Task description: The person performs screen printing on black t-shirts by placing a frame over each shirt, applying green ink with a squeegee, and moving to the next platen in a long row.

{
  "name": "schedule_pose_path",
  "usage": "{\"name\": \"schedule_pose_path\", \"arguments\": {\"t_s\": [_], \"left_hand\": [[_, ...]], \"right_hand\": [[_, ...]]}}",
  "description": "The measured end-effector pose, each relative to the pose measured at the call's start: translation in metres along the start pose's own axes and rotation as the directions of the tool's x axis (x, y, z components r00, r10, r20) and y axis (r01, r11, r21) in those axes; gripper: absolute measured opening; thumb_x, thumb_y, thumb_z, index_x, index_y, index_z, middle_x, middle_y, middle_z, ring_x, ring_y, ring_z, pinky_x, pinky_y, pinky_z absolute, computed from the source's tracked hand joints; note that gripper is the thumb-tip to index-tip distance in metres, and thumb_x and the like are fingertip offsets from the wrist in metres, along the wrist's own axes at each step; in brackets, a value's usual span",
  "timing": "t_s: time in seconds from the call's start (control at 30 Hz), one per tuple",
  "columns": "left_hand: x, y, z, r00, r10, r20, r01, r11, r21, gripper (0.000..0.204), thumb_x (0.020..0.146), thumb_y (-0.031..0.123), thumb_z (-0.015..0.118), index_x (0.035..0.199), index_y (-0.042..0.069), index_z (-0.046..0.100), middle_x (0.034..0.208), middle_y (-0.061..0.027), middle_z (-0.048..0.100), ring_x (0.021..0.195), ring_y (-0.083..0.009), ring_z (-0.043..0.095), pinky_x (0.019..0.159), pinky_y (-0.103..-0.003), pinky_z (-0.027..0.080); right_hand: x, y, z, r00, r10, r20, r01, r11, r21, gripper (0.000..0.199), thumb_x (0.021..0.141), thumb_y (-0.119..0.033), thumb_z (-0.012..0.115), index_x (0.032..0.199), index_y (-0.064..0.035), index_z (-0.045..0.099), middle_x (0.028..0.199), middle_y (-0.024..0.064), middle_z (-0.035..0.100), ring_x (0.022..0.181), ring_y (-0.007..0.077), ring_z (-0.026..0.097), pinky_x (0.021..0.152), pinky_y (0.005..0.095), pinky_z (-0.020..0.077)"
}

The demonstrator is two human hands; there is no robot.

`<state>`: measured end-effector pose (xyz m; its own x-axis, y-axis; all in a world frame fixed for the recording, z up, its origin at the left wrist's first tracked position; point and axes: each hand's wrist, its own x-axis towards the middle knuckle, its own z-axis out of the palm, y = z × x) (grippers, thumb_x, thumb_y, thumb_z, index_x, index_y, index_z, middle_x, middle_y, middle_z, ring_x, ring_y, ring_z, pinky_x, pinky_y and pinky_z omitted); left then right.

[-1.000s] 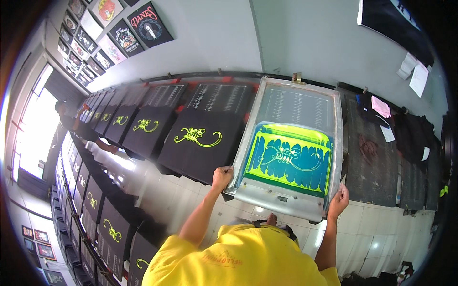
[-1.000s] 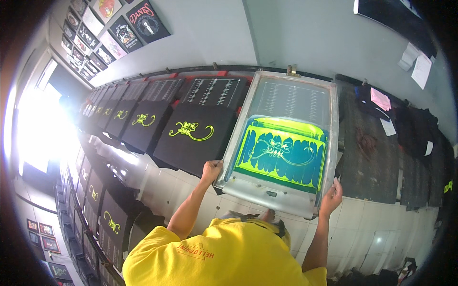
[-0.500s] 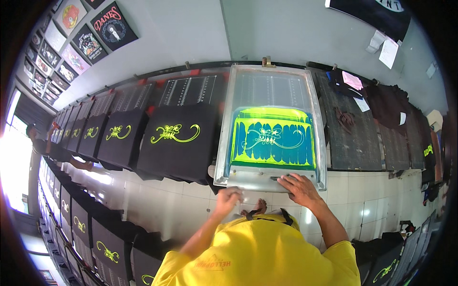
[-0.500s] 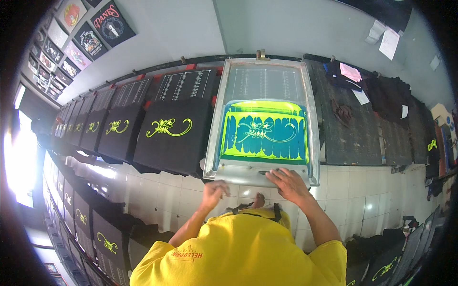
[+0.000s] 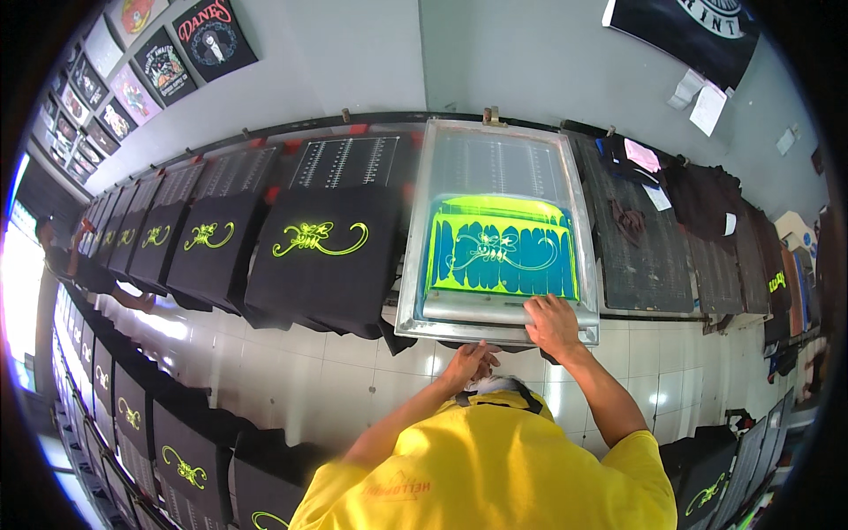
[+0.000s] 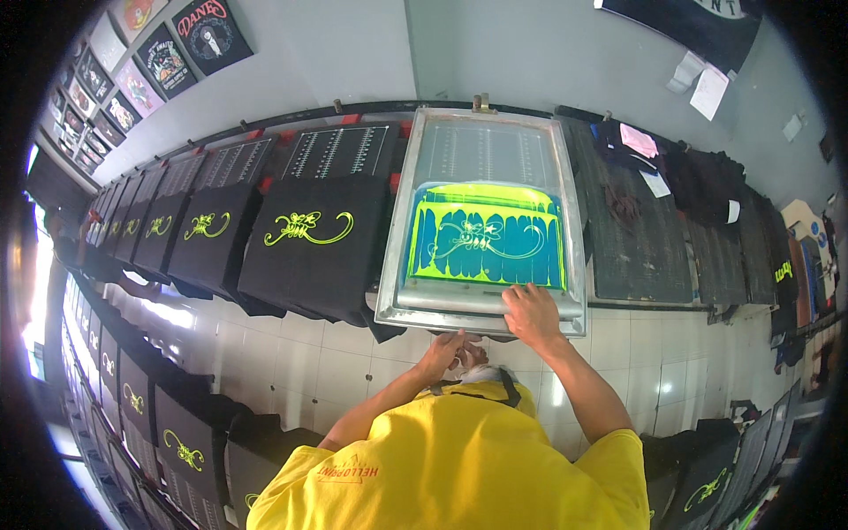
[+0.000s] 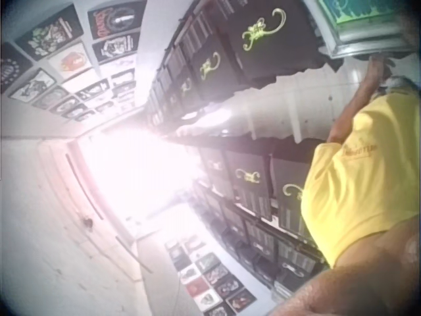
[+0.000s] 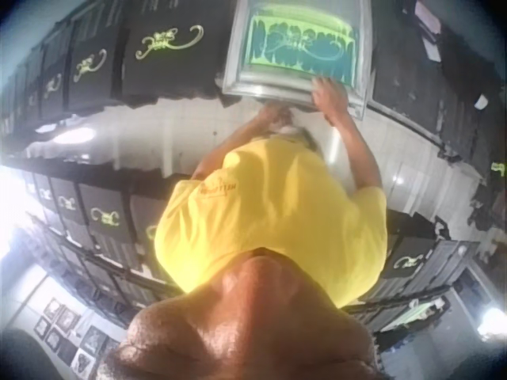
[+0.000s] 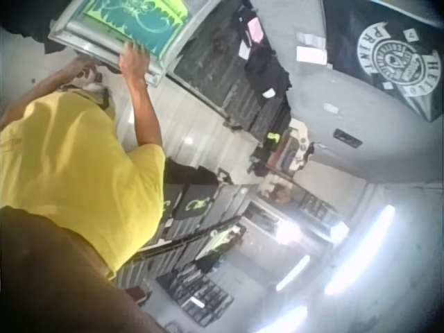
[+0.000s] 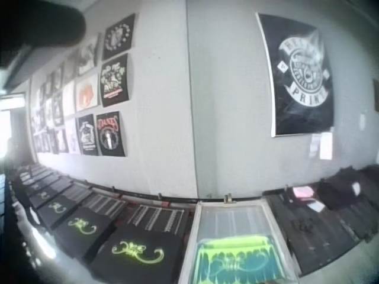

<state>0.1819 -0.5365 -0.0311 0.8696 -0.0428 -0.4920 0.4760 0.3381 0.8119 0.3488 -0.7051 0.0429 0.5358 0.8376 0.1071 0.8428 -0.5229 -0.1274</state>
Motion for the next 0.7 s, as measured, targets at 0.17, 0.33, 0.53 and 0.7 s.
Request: {"name": "schedule_pose_path", "arguments": {"t_s": [0.17, 0.33, 0.53, 0.7], "left_hand": [[0.003, 0.004, 0.000, 0.996, -0.086, 0.024, 0.086, 0.996, 0.007, 0.059, 0.103, 0.048, 0.037, 0.125, -0.003, 0.057, 0.088, -0.0118, 0.067, 0.056, -0.0147, 0.059, 0.044, -0.027, 0.040], [0.017, -0.020, 0.006, 0.999, -0.018, 0.043, 0.012, 0.992, 0.125, 0.057, 0.104, 0.049, 0.033, 0.099, 0.000, 0.062, 0.084, -0.0089, 0.065, 0.063, -0.0168, 0.058, 0.054, -0.030, 0.043], [0.035, -0.044, 0.008, 0.989, 0.131, -0.065, -0.109, 0.958, 0.267, 0.061, 0.103, 0.046, 0.031, 0.072, 0.001, 0.055, 0.065, -0.0095, 0.061, 0.063, -0.0234, 0.058, 0.065, -0.039, 0.046], [0.030, -0.034, 0.014, 0.986, 0.075, -0.146, -0.036, 0.966, 0.256, 0.055, 0.102, 0.040, 0.034, 0.069, 0.001, 0.054, 0.060, -0.0102, 0.055, 0.061, -0.0242, 0.052, 0.064, -0.039, 0.043]], "right_hand": [[0.039, 0.027, -0.008, 0.998, 0.033, -0.053, -0.030, 0.999, 0.042, 0.041, 0.068, -0.019, 0.081, 0.100, -0.0093, 0.058, 0.099, 0.0051, 0.064, 0.093, 0.0260, 0.061, 0.077, 0.0400, 0.0490], [0.099, 0.070, -0.004, 0.988, 0.038, -0.147, -0.024, 0.995, 0.097, 0.038, 0.067, -0.017, 0.082, 0.096, -0.0076, 0.060, 0.090, 0.0069, 0.065, 0.088, 0.0287, 0.062, 0.075, 0.0431, 0.0510], [0.153, 0.106, -0.006, 0.994, 0.063, -0.090, -0.046, 0.983, 0.176, 0.032, 0.070, -0.016, 0.076, 0.097, -0.0046, 0.064, 0.089, 0.0145, 0.067, 0.088, 0.0351, 0.064, 0.075, 0.0461, 0.0508], [0.171, 0.121, 0.005, 0.996, 0.048, -0.073, -0.035, 0.986, 0.161, 0.030, 0.070, -0.015, 0.073, 0.097, -0.0045, 0.064, 0.087, 0.0139, 0.067, 0.087, 0.0347, 0.064, 0.074, 0.0464, 0.0512]]}}
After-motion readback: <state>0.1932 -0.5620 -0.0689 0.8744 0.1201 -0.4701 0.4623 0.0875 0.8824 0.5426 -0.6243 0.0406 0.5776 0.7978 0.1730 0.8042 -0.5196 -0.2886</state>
